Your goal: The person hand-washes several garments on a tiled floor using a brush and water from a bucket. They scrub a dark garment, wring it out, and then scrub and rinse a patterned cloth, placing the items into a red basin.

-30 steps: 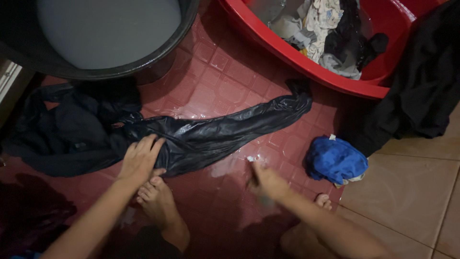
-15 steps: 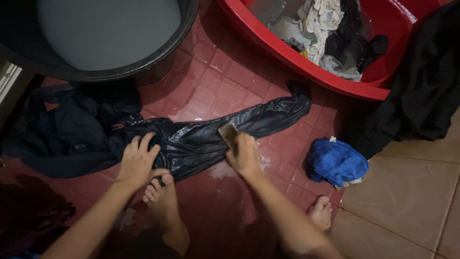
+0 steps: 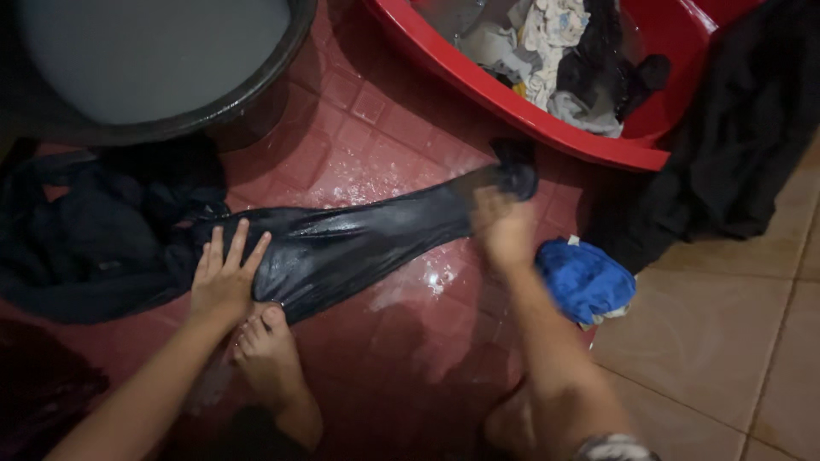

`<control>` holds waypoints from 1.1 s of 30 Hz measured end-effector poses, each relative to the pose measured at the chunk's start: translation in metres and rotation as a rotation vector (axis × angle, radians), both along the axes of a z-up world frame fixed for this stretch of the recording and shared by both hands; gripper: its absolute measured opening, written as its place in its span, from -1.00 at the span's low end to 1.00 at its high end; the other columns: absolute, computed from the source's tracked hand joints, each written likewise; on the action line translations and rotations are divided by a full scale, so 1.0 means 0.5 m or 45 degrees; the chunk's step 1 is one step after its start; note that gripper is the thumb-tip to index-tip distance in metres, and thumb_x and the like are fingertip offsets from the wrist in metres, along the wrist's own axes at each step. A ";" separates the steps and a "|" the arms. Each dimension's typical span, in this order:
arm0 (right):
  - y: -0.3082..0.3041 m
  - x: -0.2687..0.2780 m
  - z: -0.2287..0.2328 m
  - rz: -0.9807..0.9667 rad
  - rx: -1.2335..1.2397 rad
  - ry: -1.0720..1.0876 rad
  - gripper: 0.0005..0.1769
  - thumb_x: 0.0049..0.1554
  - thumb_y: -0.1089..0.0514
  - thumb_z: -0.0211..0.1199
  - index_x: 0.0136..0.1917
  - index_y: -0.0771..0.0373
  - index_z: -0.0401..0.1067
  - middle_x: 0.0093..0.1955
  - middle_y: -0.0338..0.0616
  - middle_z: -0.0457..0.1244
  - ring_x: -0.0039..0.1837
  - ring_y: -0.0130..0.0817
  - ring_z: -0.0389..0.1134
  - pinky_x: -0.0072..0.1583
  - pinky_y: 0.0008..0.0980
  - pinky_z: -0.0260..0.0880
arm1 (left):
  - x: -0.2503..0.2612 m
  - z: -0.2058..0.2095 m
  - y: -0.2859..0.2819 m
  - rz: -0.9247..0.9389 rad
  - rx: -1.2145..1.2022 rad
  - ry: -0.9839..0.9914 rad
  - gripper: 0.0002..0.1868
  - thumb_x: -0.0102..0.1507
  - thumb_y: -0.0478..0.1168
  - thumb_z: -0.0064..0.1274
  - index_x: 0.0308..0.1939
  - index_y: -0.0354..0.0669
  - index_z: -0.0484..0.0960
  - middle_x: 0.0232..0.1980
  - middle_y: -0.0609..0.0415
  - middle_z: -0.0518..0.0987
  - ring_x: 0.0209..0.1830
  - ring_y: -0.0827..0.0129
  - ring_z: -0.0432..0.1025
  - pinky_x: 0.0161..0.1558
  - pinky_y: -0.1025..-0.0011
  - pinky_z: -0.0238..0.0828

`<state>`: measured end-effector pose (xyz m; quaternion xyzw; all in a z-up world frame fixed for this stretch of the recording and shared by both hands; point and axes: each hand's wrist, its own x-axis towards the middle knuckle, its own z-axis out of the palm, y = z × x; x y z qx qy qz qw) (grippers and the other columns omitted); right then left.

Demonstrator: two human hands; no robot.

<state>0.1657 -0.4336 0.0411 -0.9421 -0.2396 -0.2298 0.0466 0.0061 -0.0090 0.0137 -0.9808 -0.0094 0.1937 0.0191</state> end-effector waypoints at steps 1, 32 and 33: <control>-0.063 0.016 0.024 -0.502 -0.064 0.620 -0.53 0.19 0.09 0.21 0.36 0.18 0.46 0.14 0.10 0.36 0.15 0.04 0.32 0.20 -0.02 0.35 | 0.001 -0.001 -0.005 0.005 -0.003 -0.004 0.31 -0.11 0.17 0.44 0.58 0.45 -0.09 0.70 0.09 -0.22 0.67 -0.09 -0.22 0.59 0.06 -0.18; -0.083 0.003 0.005 0.003 0.073 0.427 -0.60 0.07 0.23 0.25 0.20 0.21 0.56 0.13 0.05 0.42 0.00 -0.03 0.44 0.05 -0.12 0.43 | 0.053 0.033 -0.026 0.011 0.203 0.376 0.59 -0.19 0.38 0.47 0.64 0.46 -0.38 0.74 0.04 -0.46 0.68 -0.23 -0.41 0.59 0.00 -0.34; -0.149 0.043 0.022 -0.486 -0.215 0.727 -0.44 0.16 0.17 0.23 0.43 -0.03 0.46 -0.07 0.10 0.42 -0.11 0.01 0.43 0.00 -0.06 0.41 | 0.061 0.032 -0.034 0.006 0.232 0.416 0.58 -0.18 0.39 0.46 0.64 0.45 -0.39 0.74 0.02 -0.46 0.67 -0.24 -0.41 0.58 -0.01 -0.35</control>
